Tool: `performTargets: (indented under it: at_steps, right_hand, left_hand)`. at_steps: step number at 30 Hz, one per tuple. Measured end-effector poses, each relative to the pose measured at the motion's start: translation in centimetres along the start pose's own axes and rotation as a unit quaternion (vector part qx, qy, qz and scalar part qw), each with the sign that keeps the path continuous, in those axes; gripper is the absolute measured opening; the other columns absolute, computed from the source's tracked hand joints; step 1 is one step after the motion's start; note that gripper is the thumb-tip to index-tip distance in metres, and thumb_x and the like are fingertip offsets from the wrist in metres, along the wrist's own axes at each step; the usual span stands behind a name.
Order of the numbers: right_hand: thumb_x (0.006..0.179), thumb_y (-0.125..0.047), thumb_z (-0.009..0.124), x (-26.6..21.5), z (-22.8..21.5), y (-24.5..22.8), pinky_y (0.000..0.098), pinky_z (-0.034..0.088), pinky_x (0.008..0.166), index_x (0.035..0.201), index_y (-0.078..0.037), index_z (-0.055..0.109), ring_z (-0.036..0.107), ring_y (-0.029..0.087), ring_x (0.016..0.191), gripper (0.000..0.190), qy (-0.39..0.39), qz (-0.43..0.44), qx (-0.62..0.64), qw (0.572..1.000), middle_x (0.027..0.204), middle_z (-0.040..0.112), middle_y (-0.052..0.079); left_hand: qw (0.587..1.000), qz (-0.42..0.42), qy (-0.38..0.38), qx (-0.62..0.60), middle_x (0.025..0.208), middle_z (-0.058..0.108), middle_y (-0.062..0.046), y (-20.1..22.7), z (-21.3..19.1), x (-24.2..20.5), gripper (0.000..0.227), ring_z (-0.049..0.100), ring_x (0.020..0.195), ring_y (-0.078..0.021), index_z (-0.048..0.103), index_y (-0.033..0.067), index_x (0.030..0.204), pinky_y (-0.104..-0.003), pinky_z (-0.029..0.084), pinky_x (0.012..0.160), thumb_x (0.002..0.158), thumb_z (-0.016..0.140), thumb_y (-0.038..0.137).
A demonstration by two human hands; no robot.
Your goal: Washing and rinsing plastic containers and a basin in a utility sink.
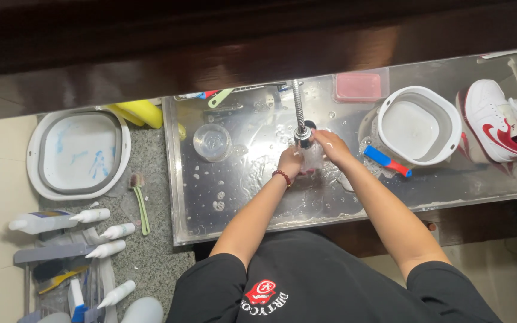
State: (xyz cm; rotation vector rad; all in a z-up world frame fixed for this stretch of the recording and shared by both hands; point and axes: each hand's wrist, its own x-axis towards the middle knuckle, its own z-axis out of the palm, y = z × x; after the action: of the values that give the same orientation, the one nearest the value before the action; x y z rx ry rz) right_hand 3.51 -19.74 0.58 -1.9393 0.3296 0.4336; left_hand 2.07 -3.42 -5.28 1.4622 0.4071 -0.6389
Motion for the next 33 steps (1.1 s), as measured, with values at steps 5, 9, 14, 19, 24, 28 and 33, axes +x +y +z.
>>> performTargets:
  at_steps: [5,9,14,19,24,28,33]
  right_hand:
    - [0.102,-0.064,0.05,0.9,-0.8,0.4,0.0405,0.052,0.083,0.106,-0.004,0.074,0.07,0.03,0.095,0.065,0.044,-0.069,-0.112,0.99,0.101,0.075,0.016]
    - [0.1,-0.065,0.041,0.8,-0.7,0.3,0.0458,0.059,0.073,0.119,-0.003,0.067,0.07,0.032,0.093,0.07,-0.041,0.134,0.187,0.972,0.108,0.071,0.018]
    - [0.098,-0.066,0.039,2.1,3.5,6.2,0.0421,0.055,0.071,0.137,-0.014,0.057,0.067,0.029,0.095,0.067,-0.093,0.209,0.27,0.935,0.118,0.067,0.012]
    - [0.098,-0.072,0.026,-0.2,5.8,5.6,0.0343,0.058,0.062,0.137,-0.009,0.058,0.068,0.028,0.086,0.081,-0.15,0.224,0.363,0.892,0.11,0.069,0.015]
    - [0.107,-0.023,0.052,0.3,8.0,7.8,0.0388,0.062,0.08,0.134,0.003,0.051,0.069,0.032,0.095,0.038,-0.181,0.19,0.396,0.88,0.112,0.069,0.017]
    - [0.103,-0.016,0.057,-0.1,6.2,6.8,0.0349,0.063,0.081,0.131,-0.001,0.062,0.072,0.019,0.095,0.032,-0.135,0.121,0.424,0.887,0.11,0.069,0.009]
    - [0.093,-0.008,0.063,-1.0,3.4,6.0,0.0313,0.055,0.067,0.12,-0.004,0.073,0.068,0.014,0.08,0.029,0.008,0.01,0.215,0.977,0.101,0.073,0.006]
  left_hand:
    - [0.983,-0.04,-0.104,-0.148,0.098,0.073,-0.02,-6.8,0.1,4.7,0.041,0.072,0.065,-0.0238,0.056,0.0003,0.126,-0.029,0.049,0.045,0.103,0.044,0.032]
    - [0.982,-0.022,-0.081,-0.171,0.115,0.067,-0.017,-5.7,-1.0,2.6,0.065,0.066,0.092,-0.0249,0.053,0.0012,0.137,-0.034,0.053,0.064,0.106,0.035,0.056]
    - [0.982,0.042,-0.011,-0.185,0.131,0.062,-0.006,-2.2,-2.7,-0.3,0.061,0.058,0.125,-0.0272,0.05,0.0103,0.143,-0.043,0.049,0.094,0.102,0.039,0.055]
    - [0.944,0.285,0.127,0.11,0.133,0.066,-0.015,-0.1,-4.8,-2.3,0.051,0.058,0.129,-0.0331,0.065,0.0039,0.134,-0.041,0.044,0.11,0.1,0.058,0.042]
    - [0.868,0.363,0.167,0.295,0.129,0.064,-0.018,4.5,-4.7,-7.6,0.046,0.054,0.127,-0.0399,0.067,0.0051,0.124,-0.045,0.043,0.108,0.084,0.074,0.027]
    - [0.837,0.433,0.15,0.298,0.133,0.061,-0.019,2.9,-4.9,-7.3,0.047,0.052,0.131,-0.0421,0.066,0.0043,0.125,-0.046,0.042,0.11,0.08,0.074,0.016]
    - [0.913,0.342,0.122,0.186,0.137,0.059,-0.017,0.0,-4.5,-5.7,0.047,0.059,0.129,-0.0348,0.057,0.0052,0.133,-0.041,0.047,0.11,0.086,0.064,0.005]
